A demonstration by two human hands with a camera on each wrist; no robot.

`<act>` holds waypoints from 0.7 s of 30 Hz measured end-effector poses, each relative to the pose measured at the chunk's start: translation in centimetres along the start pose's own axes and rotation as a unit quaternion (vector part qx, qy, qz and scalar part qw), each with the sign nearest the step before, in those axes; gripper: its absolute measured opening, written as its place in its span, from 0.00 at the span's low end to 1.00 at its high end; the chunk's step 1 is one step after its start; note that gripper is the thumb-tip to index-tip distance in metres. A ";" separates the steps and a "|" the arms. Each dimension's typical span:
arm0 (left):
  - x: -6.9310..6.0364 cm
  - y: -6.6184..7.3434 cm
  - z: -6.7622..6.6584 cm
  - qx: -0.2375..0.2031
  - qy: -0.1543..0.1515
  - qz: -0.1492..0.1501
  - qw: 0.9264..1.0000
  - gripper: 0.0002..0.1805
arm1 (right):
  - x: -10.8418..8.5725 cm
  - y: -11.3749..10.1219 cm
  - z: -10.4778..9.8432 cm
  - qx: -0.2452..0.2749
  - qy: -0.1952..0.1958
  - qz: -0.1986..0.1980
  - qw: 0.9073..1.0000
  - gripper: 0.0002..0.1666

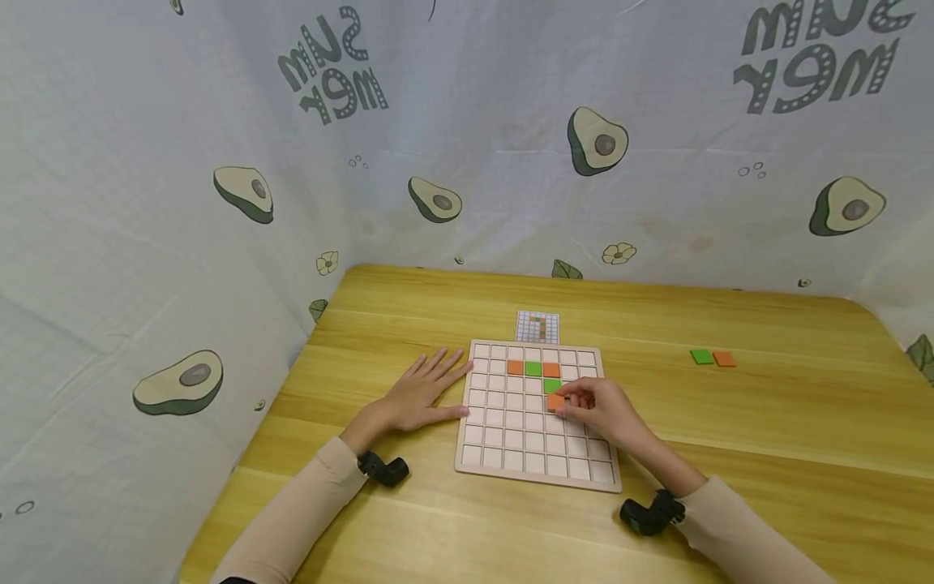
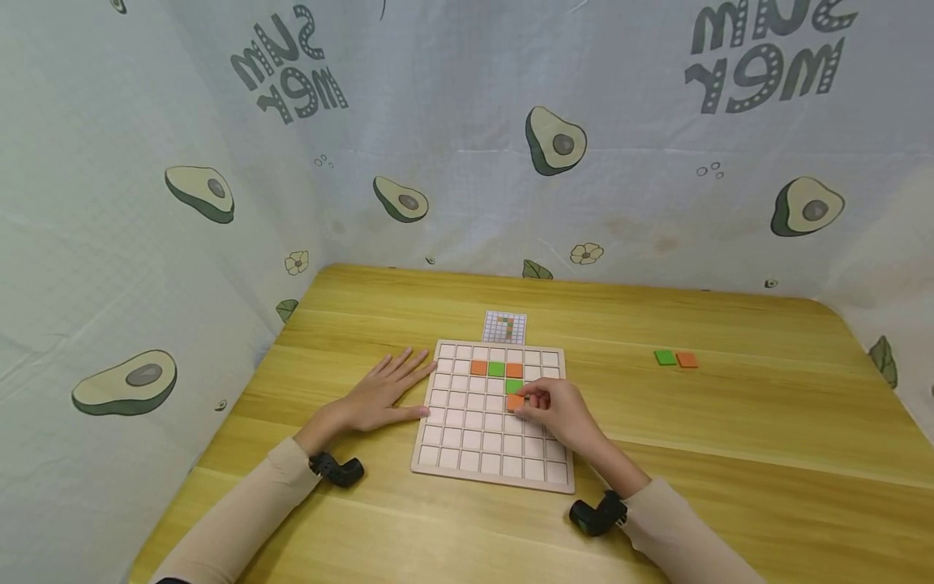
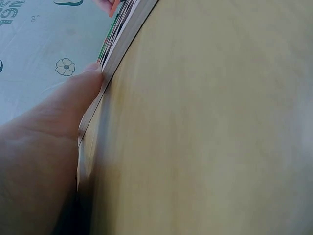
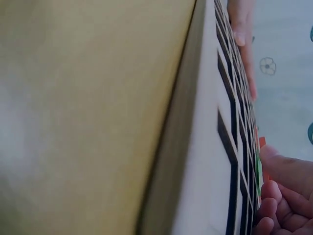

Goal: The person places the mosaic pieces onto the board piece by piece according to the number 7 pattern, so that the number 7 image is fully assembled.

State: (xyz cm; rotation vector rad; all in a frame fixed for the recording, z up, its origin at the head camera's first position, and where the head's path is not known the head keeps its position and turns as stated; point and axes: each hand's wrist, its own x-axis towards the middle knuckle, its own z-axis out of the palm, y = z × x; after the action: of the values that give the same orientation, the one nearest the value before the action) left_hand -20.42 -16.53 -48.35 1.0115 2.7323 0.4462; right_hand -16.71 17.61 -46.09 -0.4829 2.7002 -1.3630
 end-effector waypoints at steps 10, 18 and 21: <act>-0.2 0.1 -0.2 0.001 0.007 0.005 1.000 0.44 | 0.3 0.1 0.3 -0.011 -0.003 -0.006 1.000 0.10; -0.2 0.2 -0.2 -0.006 0.010 0.008 1.000 0.44 | 0.3 0.1 0.3 -0.004 -0.007 -0.001 1.000 0.11; -0.1 0.3 -0.2 -0.004 0.008 0.007 1.000 0.44 | 0.3 0.3 0.2 -0.005 -0.009 0.007 1.000 0.11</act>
State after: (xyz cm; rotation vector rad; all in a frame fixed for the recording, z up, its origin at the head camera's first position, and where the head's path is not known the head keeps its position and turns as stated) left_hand -20.20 -16.44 -48.02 1.0292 2.7367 0.4692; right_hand -17.02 17.48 -46.42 -0.4729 2.6920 -1.3356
